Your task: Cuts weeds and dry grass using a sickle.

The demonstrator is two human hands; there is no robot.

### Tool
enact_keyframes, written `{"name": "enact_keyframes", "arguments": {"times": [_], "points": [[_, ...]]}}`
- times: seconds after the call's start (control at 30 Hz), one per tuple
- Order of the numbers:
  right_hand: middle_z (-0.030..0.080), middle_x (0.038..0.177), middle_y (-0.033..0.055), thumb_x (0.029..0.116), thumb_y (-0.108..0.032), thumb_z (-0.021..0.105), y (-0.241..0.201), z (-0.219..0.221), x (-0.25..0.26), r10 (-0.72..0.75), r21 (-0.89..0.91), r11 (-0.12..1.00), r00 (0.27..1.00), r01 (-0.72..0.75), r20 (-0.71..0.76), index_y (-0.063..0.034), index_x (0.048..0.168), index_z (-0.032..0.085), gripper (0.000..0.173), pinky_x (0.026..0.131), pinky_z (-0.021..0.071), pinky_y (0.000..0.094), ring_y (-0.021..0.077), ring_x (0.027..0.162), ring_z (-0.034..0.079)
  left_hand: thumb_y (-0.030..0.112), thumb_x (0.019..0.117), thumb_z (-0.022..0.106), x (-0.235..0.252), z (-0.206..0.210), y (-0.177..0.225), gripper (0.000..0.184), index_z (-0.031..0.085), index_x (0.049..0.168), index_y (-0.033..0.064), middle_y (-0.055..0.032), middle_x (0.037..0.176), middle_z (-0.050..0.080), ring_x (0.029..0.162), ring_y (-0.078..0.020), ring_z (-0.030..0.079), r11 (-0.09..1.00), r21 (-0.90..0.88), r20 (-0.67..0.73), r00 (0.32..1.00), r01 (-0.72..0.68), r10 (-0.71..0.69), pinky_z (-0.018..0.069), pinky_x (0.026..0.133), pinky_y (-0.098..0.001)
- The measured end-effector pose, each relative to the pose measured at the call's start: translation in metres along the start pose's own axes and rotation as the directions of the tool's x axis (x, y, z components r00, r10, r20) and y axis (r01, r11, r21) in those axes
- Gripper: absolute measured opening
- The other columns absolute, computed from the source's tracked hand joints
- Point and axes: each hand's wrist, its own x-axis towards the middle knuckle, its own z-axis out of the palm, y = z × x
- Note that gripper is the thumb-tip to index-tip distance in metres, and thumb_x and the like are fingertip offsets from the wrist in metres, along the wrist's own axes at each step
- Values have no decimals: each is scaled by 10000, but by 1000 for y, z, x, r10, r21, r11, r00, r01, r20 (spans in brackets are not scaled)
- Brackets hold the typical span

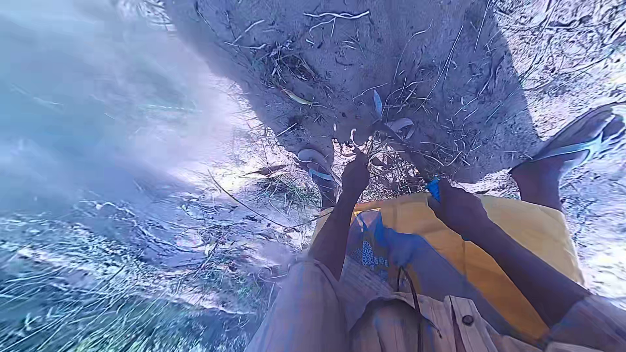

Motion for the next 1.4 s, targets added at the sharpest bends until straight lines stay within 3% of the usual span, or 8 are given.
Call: {"name": "enact_keyframes", "arguments": {"times": [0.2,0.3,0.53,0.7,0.83,1.07,1.27,1.4], "points": [[688,936,308,1017,-200,621,142,78,-111,204,78,976,979,-205,16,57,1253,587,351,781,505,649,517,920,685,140,1109,380,-58,26,-70,363,542,1411,21,-296,1370,580,1213,-459,625,950,297,202,966,96,-160,498,1004,-602],[636,887,332,1012,-117,600,137,44,-122,167,355,928,976,-109,-137,149,1265,561,370,739,480,620,481,780,634,133,1108,376,-55,38,-58,373,542,1408,-13,-301,1286,641,1225,-460,624,955,266,142,974,134,-177,478,1021,-606],[597,719,7,967,-233,579,79,46,-40,79,611,655,764,444,-640,122,1144,563,397,576,522,204,14,574,587,174,1111,381,10,15,24,389,529,1415,-18,-303,1288,644,1185,-487,644,941,328,28,994,89,-104,506,943,-662],[610,728,37,971,-231,592,81,59,-1,2,617,626,790,477,-613,85,1106,593,344,589,524,238,58,587,601,163,1032,553,18,-15,84,310,672,1271,6,-291,1458,528,1295,-521,541,835,548,78,997,-37,-8,461,975,-701],[586,696,-15,968,-209,584,88,48,-1,78,680,579,800,449,-595,64,1099,579,303,579,514,187,2,567,584,142,1050,503,30,-31,122,337,649,1325,11,-256,1546,461,1454,-490,368,812,514,-125,913,-275,389,311,1100,-679],[574,663,-81,947,-205,592,94,30,-4,150,723,498,775,478,-615,20,1086,554,268,558,507,159,-30,542,577,162,1091,438,104,6,119,469,446,1513,-41,-272,1662,257,1551,-427,241,951,141,-295,905,-276,307,252,1237,-538],[565,663,-78,959,-194,587,90,31,-8,109,722,516,800,461,-590,15,1075,566,240,560,508,164,-26,548,572,206,1107,400,-5,170,46,536,335,1572,-53,-327,1644,252,1558,-466,193,936,223,299,933,-273,201,164,1247,-611],[562,677,-42,951,-241,597,90,39,-3,80,688,577,808,441,-584,29,1103,587,309,568,501,216,14,562,565,250,1120,444,-71,161,82,640,140,1658,82,-195,1727,98,1597,-392,100,892,415,750,622,-180,-224,119,1250,-623]]}}
